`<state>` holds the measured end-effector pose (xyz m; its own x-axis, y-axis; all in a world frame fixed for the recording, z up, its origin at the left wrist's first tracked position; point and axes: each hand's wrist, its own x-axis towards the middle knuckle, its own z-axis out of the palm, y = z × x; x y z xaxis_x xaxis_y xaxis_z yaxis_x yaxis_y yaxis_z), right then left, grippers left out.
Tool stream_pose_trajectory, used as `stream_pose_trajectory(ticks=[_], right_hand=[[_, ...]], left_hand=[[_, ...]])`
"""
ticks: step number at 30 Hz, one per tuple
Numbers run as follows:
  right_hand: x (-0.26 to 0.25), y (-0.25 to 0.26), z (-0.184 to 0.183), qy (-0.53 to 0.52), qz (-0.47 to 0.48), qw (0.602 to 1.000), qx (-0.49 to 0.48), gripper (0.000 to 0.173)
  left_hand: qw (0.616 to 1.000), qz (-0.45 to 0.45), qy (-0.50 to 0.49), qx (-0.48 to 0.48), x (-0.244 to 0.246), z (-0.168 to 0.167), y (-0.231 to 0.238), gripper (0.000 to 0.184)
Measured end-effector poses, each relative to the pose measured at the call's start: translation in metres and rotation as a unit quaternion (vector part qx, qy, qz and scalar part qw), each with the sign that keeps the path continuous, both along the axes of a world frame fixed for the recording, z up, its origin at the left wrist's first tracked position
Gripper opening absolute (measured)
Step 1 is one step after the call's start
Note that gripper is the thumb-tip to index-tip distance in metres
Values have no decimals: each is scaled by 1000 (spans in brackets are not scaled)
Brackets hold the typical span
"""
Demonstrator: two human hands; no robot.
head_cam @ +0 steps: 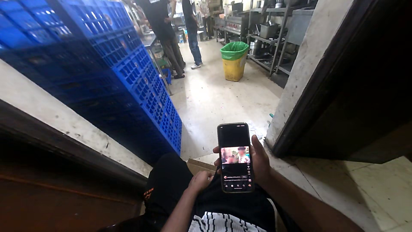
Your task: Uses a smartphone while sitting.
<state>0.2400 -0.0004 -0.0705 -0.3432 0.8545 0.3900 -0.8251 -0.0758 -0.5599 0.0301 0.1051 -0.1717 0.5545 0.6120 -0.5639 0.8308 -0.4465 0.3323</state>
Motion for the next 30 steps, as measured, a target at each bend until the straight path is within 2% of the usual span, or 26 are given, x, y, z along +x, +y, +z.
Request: stream_pose_trajectory(ticks=[4, 7, 9, 13, 16, 18, 21, 24, 27, 30], right_hand=[[-11, -8, 26, -37, -41, 998, -37, 75], [-14, -12, 28, -53, -100, 991, -70, 80], [-4, -5, 7, -25, -48, 998, -25, 82], [1, -2, -4, -10, -28, 1000, 3, 81], [-4, -4, 4, -20, -37, 999, -16, 80], [0, -1, 1, -13, -5, 1000, 7, 82], [-14, -10, 30, -47, -58, 997, -34, 74], [-3, -2, 5, -12, -14, 1000, 6, 79], [1, 0, -5, -7, -7, 1000, 6, 82], [-7, -6, 14, -35, -49, 998, -37, 79]], left_hand=[[1000, 2, 2, -5, 0, 2, -1, 45], [1000, 6, -11, -7, -1, -12, 4, 43], [1000, -5, -10, -2, -3, -24, 9, 44], [1000, -1, 8, -8, 1, 4, -1, 43], [1000, -3, 3, -2, 0, 4, -1, 43], [1000, -2, 3, -3, 0, 1, 0, 43], [1000, -6, -5, -5, -2, -17, 6, 45], [1000, -8, -7, -4, -3, -27, 10, 45], [1000, -4, 1, -5, 0, -8, 3, 43], [1000, 2, -1, -6, 1, 1, 0, 43]])
